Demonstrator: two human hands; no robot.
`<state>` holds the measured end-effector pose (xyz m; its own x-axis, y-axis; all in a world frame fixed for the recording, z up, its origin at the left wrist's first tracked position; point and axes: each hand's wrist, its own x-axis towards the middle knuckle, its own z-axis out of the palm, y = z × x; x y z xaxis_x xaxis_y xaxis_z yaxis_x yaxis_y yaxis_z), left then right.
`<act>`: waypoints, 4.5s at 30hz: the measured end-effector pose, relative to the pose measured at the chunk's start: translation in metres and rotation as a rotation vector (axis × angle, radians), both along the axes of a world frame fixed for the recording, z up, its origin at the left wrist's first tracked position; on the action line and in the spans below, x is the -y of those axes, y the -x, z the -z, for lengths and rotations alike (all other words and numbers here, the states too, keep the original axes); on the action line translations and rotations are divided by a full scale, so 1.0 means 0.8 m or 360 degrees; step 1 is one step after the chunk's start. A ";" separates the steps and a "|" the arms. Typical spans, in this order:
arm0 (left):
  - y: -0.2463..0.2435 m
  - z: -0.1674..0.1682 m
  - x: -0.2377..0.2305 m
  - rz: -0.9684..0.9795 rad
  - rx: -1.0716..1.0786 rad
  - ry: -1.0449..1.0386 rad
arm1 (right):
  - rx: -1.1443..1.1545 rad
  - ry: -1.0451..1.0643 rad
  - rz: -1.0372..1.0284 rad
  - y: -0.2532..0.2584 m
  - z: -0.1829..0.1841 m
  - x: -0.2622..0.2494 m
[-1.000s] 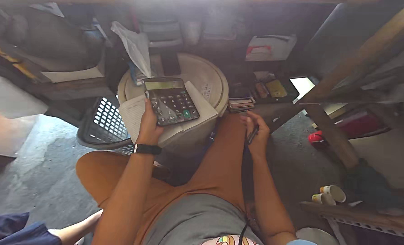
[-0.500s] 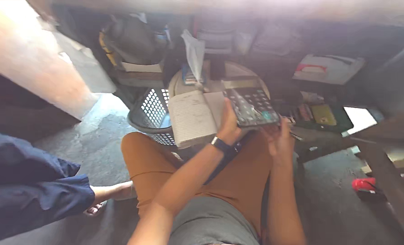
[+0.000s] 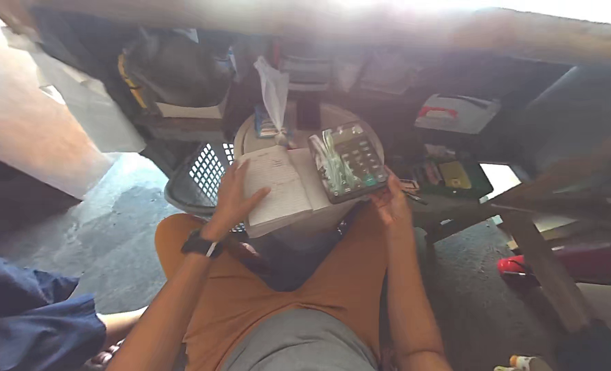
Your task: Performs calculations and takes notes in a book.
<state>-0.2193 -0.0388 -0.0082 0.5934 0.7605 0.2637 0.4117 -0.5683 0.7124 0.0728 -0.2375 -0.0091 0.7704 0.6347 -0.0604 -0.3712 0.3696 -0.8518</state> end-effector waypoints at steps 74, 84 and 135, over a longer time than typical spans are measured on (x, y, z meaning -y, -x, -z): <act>-0.199 -0.008 -0.138 0.0493 0.0361 0.0578 | 0.2191 0.1486 -0.0599 0.000 -0.057 -0.094; -0.200 -0.005 -0.139 0.0502 0.0403 0.0588 | 0.2295 0.1355 -0.0389 0.006 -0.054 -0.099; -0.197 -0.009 -0.137 0.0333 0.0171 0.0598 | 0.1980 0.1742 -0.0825 0.017 -0.072 -0.096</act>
